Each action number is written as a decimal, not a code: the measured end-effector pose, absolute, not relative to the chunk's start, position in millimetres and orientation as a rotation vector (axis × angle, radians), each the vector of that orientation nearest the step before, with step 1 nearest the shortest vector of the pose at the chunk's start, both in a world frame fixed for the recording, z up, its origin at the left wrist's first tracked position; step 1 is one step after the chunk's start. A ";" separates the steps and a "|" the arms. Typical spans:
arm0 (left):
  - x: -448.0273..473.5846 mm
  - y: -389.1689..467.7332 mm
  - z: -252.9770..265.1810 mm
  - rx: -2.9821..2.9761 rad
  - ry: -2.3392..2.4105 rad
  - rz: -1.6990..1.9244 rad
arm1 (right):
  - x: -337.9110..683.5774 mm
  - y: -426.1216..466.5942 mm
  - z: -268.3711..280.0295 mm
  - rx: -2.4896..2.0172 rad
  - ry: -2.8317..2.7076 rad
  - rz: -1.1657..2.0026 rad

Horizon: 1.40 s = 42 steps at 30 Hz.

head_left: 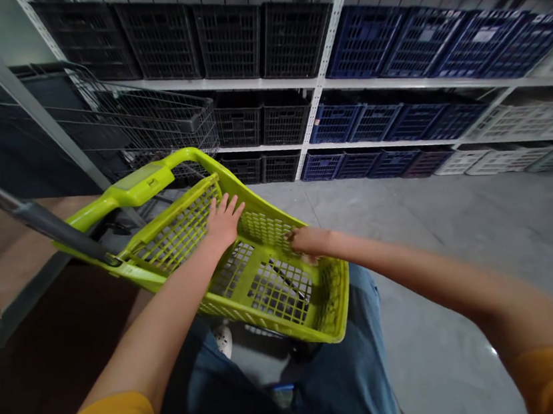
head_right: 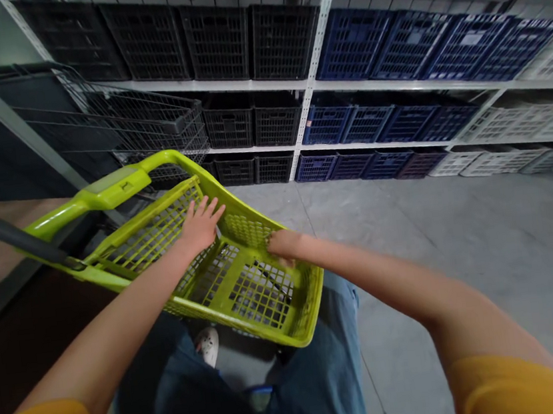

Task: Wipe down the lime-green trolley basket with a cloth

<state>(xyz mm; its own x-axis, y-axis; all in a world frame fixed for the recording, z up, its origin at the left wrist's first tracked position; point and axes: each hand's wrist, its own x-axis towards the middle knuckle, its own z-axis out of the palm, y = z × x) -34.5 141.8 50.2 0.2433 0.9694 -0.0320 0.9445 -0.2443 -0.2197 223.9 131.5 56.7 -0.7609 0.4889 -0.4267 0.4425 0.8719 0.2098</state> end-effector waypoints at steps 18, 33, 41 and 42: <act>-48.7 144.2 36.9 -2.326 -2.036 0.319 | 240.3 103.5 -18.2 0.574 2.368 0.021; -56.1 148.2 17.8 -2.390 -2.038 0.362 | 199.4 143.9 -23.8 0.500 2.510 0.118; -36.5 142.6 4.3 -2.503 -1.870 0.549 | 227.0 123.1 -41.4 0.576 2.349 -0.130; -35.5 141.9 3.5 -2.516 -1.866 0.516 | 217.9 129.6 -41.6 0.613 2.433 -0.131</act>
